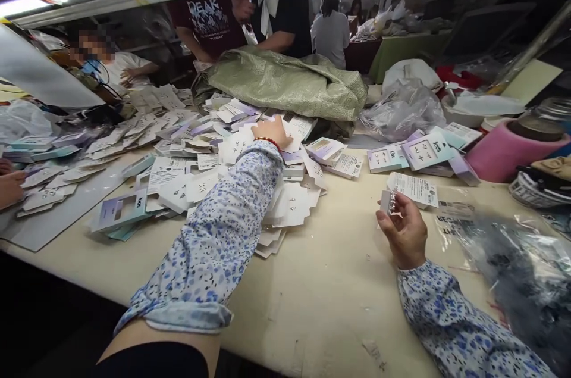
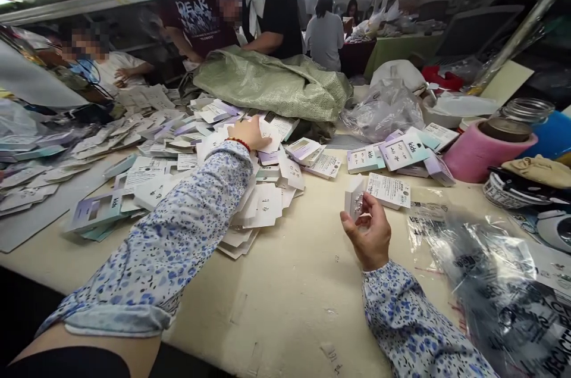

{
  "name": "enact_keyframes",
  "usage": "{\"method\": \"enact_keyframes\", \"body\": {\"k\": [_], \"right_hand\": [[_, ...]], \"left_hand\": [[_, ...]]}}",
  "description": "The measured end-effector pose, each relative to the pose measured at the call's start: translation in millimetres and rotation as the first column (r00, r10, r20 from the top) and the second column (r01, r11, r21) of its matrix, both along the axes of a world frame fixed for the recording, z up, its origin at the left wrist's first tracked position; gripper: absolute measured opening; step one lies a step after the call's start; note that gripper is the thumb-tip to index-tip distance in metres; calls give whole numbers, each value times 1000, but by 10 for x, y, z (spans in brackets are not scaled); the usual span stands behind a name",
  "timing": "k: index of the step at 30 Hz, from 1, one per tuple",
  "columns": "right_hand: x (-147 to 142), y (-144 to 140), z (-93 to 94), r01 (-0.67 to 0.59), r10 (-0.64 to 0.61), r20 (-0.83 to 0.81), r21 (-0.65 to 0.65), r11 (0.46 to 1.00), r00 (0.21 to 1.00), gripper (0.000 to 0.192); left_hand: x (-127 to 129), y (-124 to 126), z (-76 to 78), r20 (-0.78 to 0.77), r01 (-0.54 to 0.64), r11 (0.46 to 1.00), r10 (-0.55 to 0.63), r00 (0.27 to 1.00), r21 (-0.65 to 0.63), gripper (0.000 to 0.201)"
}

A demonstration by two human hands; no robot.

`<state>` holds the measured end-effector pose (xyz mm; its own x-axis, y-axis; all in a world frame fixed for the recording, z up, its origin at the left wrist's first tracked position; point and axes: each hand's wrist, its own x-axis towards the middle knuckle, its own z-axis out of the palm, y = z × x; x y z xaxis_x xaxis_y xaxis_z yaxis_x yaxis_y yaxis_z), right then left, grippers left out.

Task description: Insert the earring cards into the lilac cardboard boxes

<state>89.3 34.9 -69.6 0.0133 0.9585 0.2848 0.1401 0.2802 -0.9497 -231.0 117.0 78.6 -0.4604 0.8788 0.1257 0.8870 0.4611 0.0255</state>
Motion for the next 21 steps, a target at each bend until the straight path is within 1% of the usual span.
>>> {"method": "enact_keyframes", "body": {"k": [2,4,6,8,9,11,13,15,18,20,21], "right_hand": [[6,5,-7,0,0,-7,-3,1000,1000,76],[9,10,-10,-1,1,-6,-3,1000,1000,74],[8,13,-9,-4,4,-3,-3,1000,1000,72],[1,12,-5,-8,8,-6,-2,1000,1000,71],[-3,11,-1,-11,11,-9,-1,1000,1000,71],[-13,6,5,-15,15,-12,1,1000,1000,71],[-20,4,9,-21,21,-13,3,1000,1000,71],[-20,6,5,-21,21,-15,0,1000,1000,72],[-9,17,-12,-9,9,-21,-3,1000,1000,72],[-1,25,-25,-8,8,-17,0,1000,1000,72],[2,27,-29,-9,9,-13,3,1000,1000,71]], "left_hand": [[-154,-45,-46,37,51,999,-51,998,-4,65],[-291,-169,-75,33,96,995,-97,995,24,62],[-470,-330,-82,18,83,995,-84,996,53,63],[-712,-489,-75,10,27,995,-28,1000,98,64],[-844,-560,-70,28,6,984,-11,1000,176,64],[-1069,-669,-65,38,7,976,-15,999,220,63],[-1169,-730,-69,53,24,974,-37,998,226,64],[-1106,-754,-79,45,41,970,-54,998,239,59],[-800,-764,-88,-10,97,959,-98,995,267,46],[-579,-771,-87,-60,189,957,-180,982,221,40],[-488,-775,-86,-122,256,953,-238,964,162,44]]}}
